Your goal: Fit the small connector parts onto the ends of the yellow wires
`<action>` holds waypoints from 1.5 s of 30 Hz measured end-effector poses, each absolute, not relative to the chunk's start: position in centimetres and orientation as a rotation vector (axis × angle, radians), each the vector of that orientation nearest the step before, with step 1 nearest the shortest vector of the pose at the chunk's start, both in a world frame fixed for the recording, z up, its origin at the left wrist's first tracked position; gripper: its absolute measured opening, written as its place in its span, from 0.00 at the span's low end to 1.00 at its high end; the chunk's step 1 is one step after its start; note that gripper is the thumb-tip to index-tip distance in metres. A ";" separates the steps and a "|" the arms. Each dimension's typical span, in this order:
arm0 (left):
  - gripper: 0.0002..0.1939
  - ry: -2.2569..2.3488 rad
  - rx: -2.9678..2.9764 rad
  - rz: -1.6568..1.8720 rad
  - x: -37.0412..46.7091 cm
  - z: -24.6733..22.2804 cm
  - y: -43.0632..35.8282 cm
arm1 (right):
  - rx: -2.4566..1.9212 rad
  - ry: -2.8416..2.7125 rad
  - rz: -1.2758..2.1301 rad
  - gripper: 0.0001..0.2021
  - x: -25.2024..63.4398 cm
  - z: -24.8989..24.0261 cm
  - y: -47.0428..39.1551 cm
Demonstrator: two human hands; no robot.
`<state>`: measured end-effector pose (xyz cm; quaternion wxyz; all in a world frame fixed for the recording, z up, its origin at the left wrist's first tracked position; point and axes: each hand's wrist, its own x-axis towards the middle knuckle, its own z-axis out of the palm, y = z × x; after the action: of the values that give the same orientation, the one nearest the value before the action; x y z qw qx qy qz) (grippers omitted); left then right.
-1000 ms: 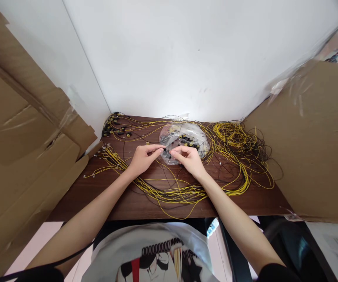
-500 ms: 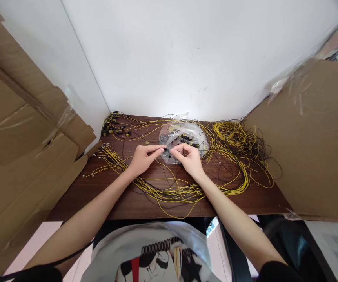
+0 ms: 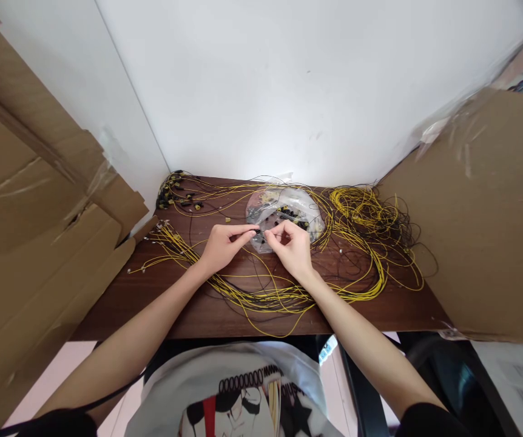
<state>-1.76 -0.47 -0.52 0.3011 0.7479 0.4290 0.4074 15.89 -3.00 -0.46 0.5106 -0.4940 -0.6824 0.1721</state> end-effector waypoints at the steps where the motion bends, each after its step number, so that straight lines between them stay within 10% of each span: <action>1: 0.14 1.138 1.991 1.085 -1.8 -0.5 -0.5 | -1.185 -1.652 0.397 0.08 15.9 -0.5 -3.0; 45: 0.13 1.126 1.984 1.097 -1.6 -0.6 -0.8 | -1.161 -1.669 0.617 0.09 15.6 -0.6 -2.9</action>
<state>-1.59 -0.83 -0.64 0.3005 0.7476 0.4243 0.4132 15.57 -2.93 -0.61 0.4869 -0.4774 -0.6860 0.2535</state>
